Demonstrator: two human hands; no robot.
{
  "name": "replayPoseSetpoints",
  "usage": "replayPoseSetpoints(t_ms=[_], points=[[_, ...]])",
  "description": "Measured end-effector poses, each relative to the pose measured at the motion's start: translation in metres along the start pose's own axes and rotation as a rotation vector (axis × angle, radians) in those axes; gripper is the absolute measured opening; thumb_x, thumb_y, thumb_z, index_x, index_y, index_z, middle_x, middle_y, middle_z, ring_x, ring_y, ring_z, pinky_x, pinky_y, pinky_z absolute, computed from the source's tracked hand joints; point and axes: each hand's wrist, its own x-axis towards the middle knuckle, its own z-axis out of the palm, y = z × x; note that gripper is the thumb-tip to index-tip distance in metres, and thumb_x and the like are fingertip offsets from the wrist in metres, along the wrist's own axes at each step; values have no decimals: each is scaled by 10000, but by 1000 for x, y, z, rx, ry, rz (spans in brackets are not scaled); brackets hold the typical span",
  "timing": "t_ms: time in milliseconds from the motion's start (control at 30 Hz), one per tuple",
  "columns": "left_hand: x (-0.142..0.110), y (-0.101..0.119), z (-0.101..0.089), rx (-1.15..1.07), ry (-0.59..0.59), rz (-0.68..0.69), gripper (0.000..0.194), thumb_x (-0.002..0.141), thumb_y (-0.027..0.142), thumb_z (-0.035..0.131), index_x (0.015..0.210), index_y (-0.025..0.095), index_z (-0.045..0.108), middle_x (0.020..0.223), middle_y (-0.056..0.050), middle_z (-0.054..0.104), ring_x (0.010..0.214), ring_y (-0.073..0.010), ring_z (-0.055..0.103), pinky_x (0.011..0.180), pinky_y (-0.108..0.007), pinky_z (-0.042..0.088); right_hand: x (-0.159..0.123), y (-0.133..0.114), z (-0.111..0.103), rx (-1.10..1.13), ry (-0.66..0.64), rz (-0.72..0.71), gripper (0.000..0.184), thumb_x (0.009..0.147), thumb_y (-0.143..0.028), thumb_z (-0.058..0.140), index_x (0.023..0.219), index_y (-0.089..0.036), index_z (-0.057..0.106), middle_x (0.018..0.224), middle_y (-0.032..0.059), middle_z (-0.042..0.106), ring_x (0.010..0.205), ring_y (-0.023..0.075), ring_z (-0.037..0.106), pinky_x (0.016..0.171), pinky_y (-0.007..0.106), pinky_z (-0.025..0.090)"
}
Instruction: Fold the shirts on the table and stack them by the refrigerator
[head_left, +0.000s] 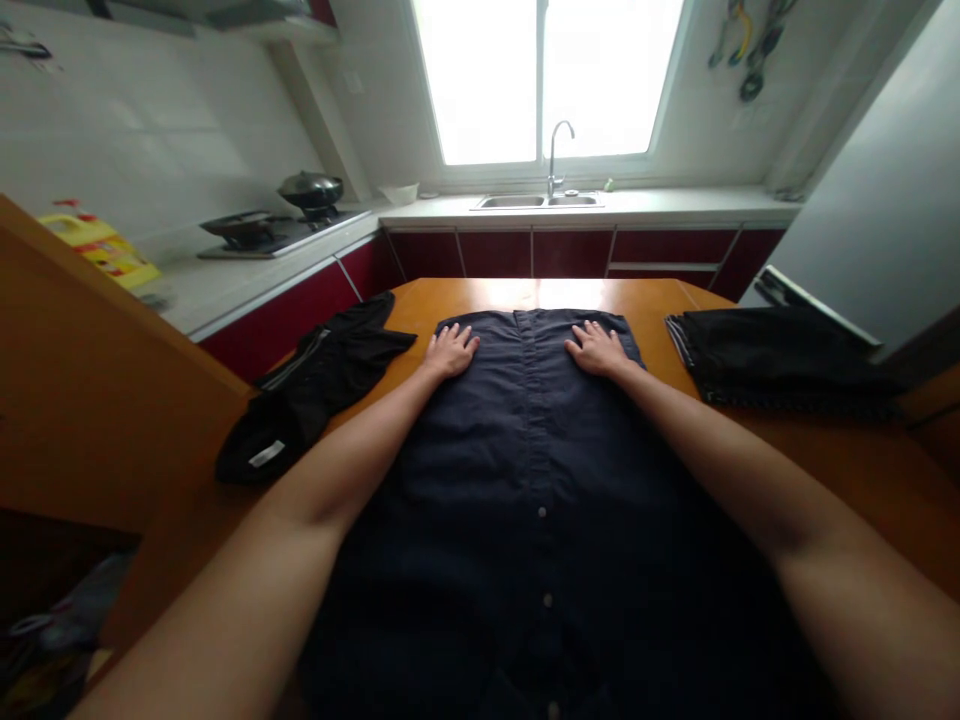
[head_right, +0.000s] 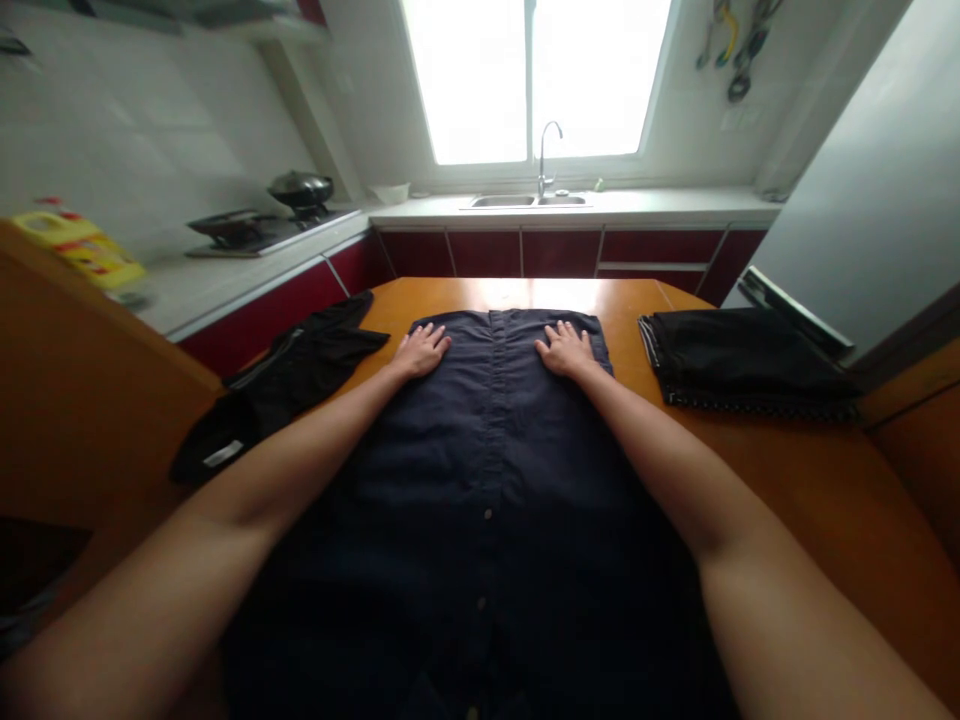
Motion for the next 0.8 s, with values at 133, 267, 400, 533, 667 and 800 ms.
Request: replayPoseSetpoints(t_ms=[133,267,400,533,667,800], points=[[6,-1,-2,30,-13,-36,711,999,612,200,1575,210,309,1660,-123,179,1532,-330,137,1199,-607,77,15,29,-10,-3,17,138,678,1023,-543,249,1566,-142,310,1656,174,183,1530,294,135,1209,545,96],[9,45,8,8,-35,142,643,1019,545,221,1561,216,330,1656,-106,211,1532,-320,142,1187,-638,78,16,2,-2,-28,78,-12,617,1025,-468,282,1539,-137,357,1649,170,214,1528,294,140,1197,590,96],[16,86,18,-23,-28,262,612,1022,508,238,1557,227,336,1654,-72,229,1527,-313,167,1193,-625,118,18,-32,10,-7,11,-187,596,1015,-434,288,1540,-162,359,1653,126,223,1526,277,154,1196,599,112],[30,92,19,-10,-38,234,621,1020,524,230,1572,251,313,1662,-51,204,1526,-324,162,1193,-627,112,31,-28,8,-10,-24,-139,614,1010,-457,288,1562,-190,318,1664,110,191,1528,279,143,1201,586,102],[40,87,18,-18,-27,165,637,1005,588,220,1569,308,320,1665,-23,199,1525,-337,157,1198,-612,119,48,-4,0,-6,-5,22,629,1017,-476,263,1570,-179,302,1660,138,195,1525,294,143,1194,597,96],[41,86,19,-28,-1,153,643,1006,593,223,1562,293,342,1658,-39,225,1521,-340,174,1195,-616,137,49,-4,0,-15,82,163,622,1024,-447,258,1550,-121,332,1649,186,199,1520,335,130,1178,633,69]])
